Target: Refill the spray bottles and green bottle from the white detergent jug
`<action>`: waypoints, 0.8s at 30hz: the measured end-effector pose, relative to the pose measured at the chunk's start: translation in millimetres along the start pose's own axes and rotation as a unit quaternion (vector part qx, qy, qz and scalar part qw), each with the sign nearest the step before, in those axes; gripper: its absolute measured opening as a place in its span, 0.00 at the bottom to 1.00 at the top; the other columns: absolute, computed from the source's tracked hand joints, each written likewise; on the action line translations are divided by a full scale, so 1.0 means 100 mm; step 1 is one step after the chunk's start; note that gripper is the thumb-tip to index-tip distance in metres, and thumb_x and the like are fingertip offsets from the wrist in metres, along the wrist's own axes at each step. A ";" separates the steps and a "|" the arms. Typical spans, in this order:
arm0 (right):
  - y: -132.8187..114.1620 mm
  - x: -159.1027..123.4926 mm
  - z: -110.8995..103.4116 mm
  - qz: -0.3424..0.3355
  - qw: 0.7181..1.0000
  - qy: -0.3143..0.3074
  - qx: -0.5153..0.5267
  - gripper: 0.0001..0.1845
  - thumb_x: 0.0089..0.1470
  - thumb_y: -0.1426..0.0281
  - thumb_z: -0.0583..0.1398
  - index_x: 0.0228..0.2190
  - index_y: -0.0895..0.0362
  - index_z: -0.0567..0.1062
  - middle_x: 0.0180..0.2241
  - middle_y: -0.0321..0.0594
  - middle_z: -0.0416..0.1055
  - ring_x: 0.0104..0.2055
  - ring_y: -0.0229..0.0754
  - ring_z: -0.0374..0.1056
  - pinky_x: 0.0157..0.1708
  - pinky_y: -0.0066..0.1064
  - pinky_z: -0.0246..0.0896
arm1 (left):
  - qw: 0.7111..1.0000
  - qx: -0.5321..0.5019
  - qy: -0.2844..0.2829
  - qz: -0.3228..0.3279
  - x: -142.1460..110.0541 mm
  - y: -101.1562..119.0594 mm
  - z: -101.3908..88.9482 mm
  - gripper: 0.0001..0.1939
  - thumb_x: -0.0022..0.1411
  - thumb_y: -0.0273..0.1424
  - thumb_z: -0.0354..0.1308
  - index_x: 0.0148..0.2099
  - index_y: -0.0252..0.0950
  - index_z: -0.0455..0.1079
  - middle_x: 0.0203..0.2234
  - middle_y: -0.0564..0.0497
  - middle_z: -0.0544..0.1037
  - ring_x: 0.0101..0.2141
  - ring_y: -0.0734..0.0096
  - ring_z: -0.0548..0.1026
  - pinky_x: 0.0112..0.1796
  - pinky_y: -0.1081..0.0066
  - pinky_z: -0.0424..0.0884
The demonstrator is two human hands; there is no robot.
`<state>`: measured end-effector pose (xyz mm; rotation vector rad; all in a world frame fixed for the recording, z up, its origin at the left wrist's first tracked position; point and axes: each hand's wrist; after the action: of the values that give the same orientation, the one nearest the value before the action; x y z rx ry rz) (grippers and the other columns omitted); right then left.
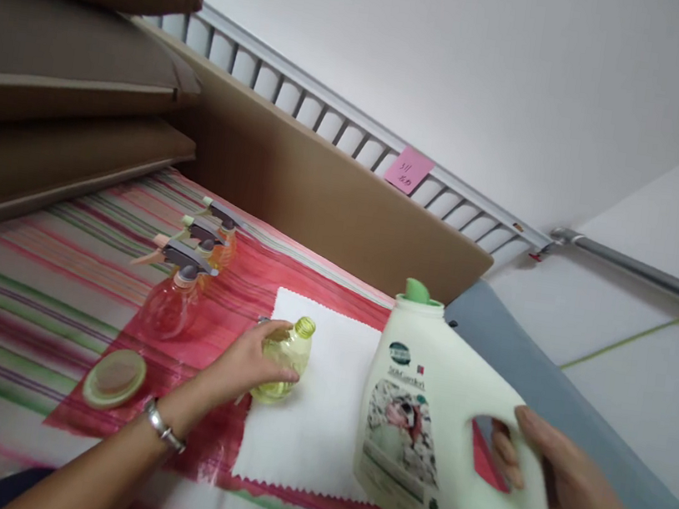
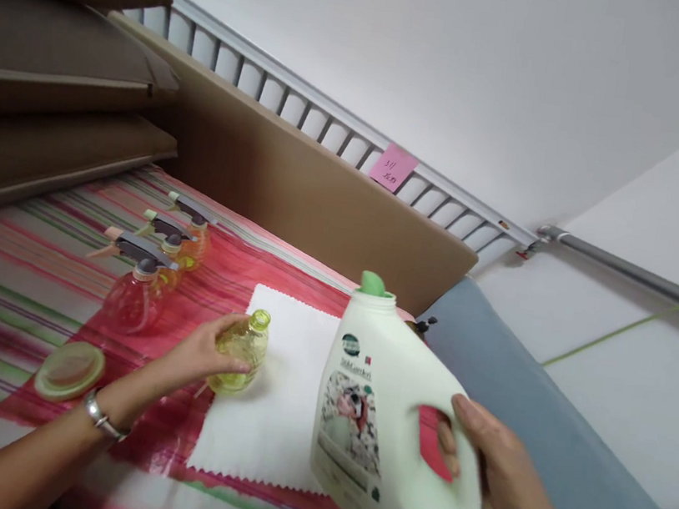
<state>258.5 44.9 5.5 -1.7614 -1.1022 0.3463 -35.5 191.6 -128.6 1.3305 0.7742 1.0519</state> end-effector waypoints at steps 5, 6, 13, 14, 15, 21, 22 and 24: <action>0.17 0.19 0.63 0.021 0.976 0.062 0.206 0.19 0.44 0.51 0.59 0.24 0.54 0.66 0.13 0.26 0.58 0.13 0.33 0.54 0.13 0.26 0.53 | 0.998 -0.011 0.064 0.016 0.05 0.18 -0.21 0.32 0.36 0.29 0.70 0.47 0.35 0.68 0.44 0.44 0.75 0.47 0.55 0.72 0.50 0.59 0.66; 0.21 0.25 0.77 0.028 0.969 0.069 0.237 0.19 0.44 0.52 0.59 0.24 0.54 0.65 0.13 0.27 0.58 0.13 0.33 0.54 0.13 0.26 0.52 | 0.997 -0.015 0.076 0.020 0.07 0.19 -0.24 0.31 0.37 0.29 0.70 0.48 0.35 0.67 0.44 0.43 0.75 0.47 0.55 0.72 0.50 0.58 0.66; 0.61 0.57 1.60 0.016 0.947 0.136 0.289 0.16 0.46 0.55 0.59 0.22 0.54 0.65 0.15 0.29 0.61 0.15 0.34 0.55 0.15 0.28 0.52 | 0.990 -0.043 0.132 0.023 0.16 0.18 -0.42 0.32 0.39 0.31 0.69 0.48 0.34 0.66 0.44 0.42 0.76 0.46 0.56 0.72 0.50 0.61 0.65; 0.67 0.58 1.68 0.013 0.948 0.143 0.285 0.16 0.47 0.55 0.59 0.22 0.54 0.64 0.15 0.28 0.61 0.16 0.34 0.55 0.15 0.28 0.52 | 0.989 -0.048 0.138 0.020 0.17 0.19 -0.44 0.32 0.39 0.31 0.70 0.48 0.34 0.66 0.43 0.43 0.76 0.45 0.56 0.73 0.49 0.62 0.65; 0.72 0.58 1.74 0.011 0.949 0.146 0.279 0.16 0.48 0.55 0.58 0.22 0.54 0.64 0.15 0.28 0.61 0.16 0.34 0.55 0.16 0.28 0.52 | 0.988 -0.055 0.141 0.017 0.18 0.19 -0.45 0.31 0.38 0.32 0.70 0.48 0.35 0.67 0.42 0.44 0.77 0.45 0.57 0.74 0.48 0.62 0.66; 0.85 0.53 1.77 0.012 0.970 0.105 0.220 0.20 0.49 0.52 0.56 0.21 0.56 0.66 0.15 0.31 0.63 0.17 0.35 0.58 0.19 0.28 0.55 | 0.981 -0.094 0.168 0.000 0.21 0.21 -0.46 0.31 0.37 0.33 0.70 0.46 0.35 0.68 0.40 0.46 0.78 0.42 0.58 0.74 0.45 0.64 0.68; 0.84 0.52 1.75 0.014 0.974 0.092 0.207 0.21 0.49 0.52 0.56 0.21 0.57 0.66 0.15 0.32 0.64 0.17 0.36 0.59 0.19 0.29 0.55 | 0.981 -0.086 0.173 -0.002 0.21 0.20 -0.46 0.31 0.36 0.33 0.70 0.47 0.35 0.68 0.40 0.46 0.78 0.42 0.57 0.74 0.45 0.63 0.67; 0.82 0.48 1.68 0.014 0.982 0.069 0.175 0.21 0.50 0.52 0.56 0.21 0.58 0.68 0.18 0.34 0.67 0.20 0.37 0.61 0.22 0.30 0.57 | 0.981 -0.060 0.182 -0.005 0.21 0.18 -0.46 0.32 0.36 0.33 0.70 0.47 0.36 0.68 0.40 0.45 0.78 0.43 0.56 0.74 0.46 0.61 0.67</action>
<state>216.7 174.0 -131.0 -1.4657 -0.8597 0.4013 -72.9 227.1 -113.5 1.0428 0.9697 1.3348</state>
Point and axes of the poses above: each hand's wrist, its own x-axis towards the middle knuckle, its own z-axis out of the palm, y = z × x
